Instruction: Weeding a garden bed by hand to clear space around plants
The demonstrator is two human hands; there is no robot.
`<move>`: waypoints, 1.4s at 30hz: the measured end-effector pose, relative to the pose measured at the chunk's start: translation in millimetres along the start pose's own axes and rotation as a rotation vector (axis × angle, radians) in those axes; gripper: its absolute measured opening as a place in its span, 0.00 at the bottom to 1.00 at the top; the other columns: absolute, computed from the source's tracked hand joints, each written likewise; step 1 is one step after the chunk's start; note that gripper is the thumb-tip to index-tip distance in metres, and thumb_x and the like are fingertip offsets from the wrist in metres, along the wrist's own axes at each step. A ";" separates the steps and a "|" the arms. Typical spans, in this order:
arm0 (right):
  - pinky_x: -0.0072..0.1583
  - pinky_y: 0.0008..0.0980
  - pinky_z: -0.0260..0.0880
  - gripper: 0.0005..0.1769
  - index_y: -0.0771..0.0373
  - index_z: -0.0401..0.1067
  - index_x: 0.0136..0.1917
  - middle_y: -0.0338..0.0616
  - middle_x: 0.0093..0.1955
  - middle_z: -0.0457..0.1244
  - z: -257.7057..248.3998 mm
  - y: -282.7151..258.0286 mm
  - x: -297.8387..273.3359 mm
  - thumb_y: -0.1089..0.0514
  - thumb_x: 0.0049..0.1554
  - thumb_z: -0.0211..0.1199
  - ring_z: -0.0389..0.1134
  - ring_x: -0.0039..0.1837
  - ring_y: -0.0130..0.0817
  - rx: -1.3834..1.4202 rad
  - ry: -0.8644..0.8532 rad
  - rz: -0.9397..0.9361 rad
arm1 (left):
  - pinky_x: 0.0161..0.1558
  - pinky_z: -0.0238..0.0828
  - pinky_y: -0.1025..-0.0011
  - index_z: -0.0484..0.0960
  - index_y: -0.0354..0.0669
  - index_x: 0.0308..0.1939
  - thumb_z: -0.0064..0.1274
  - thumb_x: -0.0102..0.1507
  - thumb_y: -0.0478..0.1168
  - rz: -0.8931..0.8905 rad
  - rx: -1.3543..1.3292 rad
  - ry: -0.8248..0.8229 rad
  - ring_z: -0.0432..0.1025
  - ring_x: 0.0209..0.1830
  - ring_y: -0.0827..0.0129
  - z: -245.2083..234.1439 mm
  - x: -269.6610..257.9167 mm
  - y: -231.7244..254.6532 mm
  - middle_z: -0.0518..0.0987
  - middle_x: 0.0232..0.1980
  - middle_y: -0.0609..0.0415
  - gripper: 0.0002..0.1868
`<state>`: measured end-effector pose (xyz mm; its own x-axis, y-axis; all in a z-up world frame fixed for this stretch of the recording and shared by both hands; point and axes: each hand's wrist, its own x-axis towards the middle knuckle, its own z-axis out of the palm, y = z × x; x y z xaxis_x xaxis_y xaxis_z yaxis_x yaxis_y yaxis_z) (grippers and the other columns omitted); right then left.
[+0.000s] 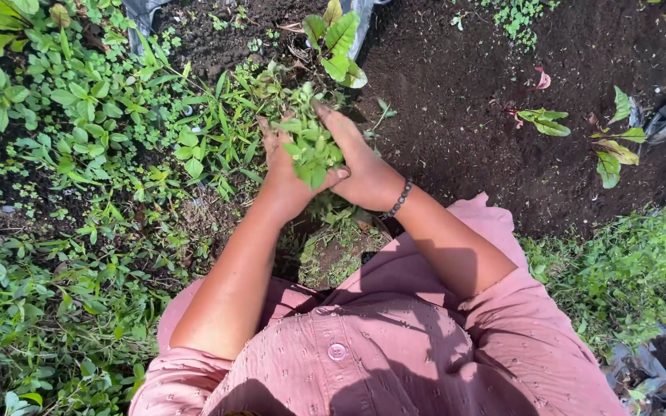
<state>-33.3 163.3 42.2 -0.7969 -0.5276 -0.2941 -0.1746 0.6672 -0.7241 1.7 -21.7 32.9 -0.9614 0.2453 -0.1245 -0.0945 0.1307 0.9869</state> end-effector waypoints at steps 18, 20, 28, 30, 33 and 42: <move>0.58 0.48 0.74 0.31 0.51 0.64 0.70 0.62 0.68 0.55 73.0 101.6 -83.3 0.61 0.55 0.68 0.62 0.65 0.59 -0.603 -0.158 0.028 | 0.67 0.54 0.48 0.60 0.40 0.72 0.49 0.66 0.45 -0.301 -0.716 0.610 0.66 0.63 0.45 -61.2 9.5 -34.7 0.76 0.59 0.38 0.32; 0.58 0.47 0.74 0.18 0.54 0.73 0.58 0.50 0.64 0.59 68.1 116.4 -75.4 0.64 0.54 0.65 0.61 0.66 0.55 -0.594 -0.078 -0.088 | 0.66 0.56 0.49 0.60 0.41 0.72 0.48 0.65 0.44 -0.327 -0.775 0.666 0.67 0.62 0.47 -70.1 9.2 -39.5 0.76 0.59 0.40 0.32; 0.63 0.49 0.73 0.18 0.52 0.73 0.60 0.49 0.65 0.61 20.6 88.3 -39.4 0.59 0.56 0.69 0.66 0.67 0.57 -0.462 0.072 0.135 | 0.63 0.70 0.55 0.61 0.50 0.74 0.45 0.64 0.40 -0.453 -1.157 1.014 0.72 0.59 0.56 -79.3 14.9 -42.6 0.76 0.60 0.46 0.32; 0.60 0.55 0.72 0.26 0.52 0.70 0.62 0.55 0.68 0.58 54.8 89.9 -40.1 0.60 0.51 0.71 0.61 0.66 0.62 -0.611 0.003 0.022 | 0.62 0.72 0.56 0.61 0.51 0.74 0.45 0.64 0.40 -0.470 -1.222 1.075 0.73 0.59 0.58 -75.1 20.2 -38.3 0.76 0.60 0.47 0.32; 0.52 0.56 0.73 0.22 0.56 0.71 0.58 0.59 0.68 0.58 67.6 94.0 -34.5 0.66 0.50 0.67 0.58 0.61 0.62 -0.701 -0.053 -0.098 | 0.52 0.74 0.63 0.67 0.51 0.59 0.41 0.67 0.40 -0.485 -1.144 0.998 0.72 0.49 0.64 -63.6 17.9 -36.1 0.75 0.51 0.51 0.16; 0.64 0.42 0.71 0.20 0.60 0.71 0.60 0.50 0.63 0.58 -19.5 153.7 -6.0 0.68 0.55 0.66 0.67 0.60 0.47 -0.353 0.328 0.273 | 0.76 0.37 0.47 0.62 0.23 0.69 0.55 0.44 0.13 -0.267 0.220 0.397 0.46 0.77 0.34 -38.6 -3.7 -32.6 0.58 0.73 0.23 0.46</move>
<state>-66.7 279.3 -55.1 -0.9689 -0.1567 -0.1917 -0.0741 0.9223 -0.3793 -1.7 -64.0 5.2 -0.9392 -0.2011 -0.2783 -0.3341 0.3484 0.8758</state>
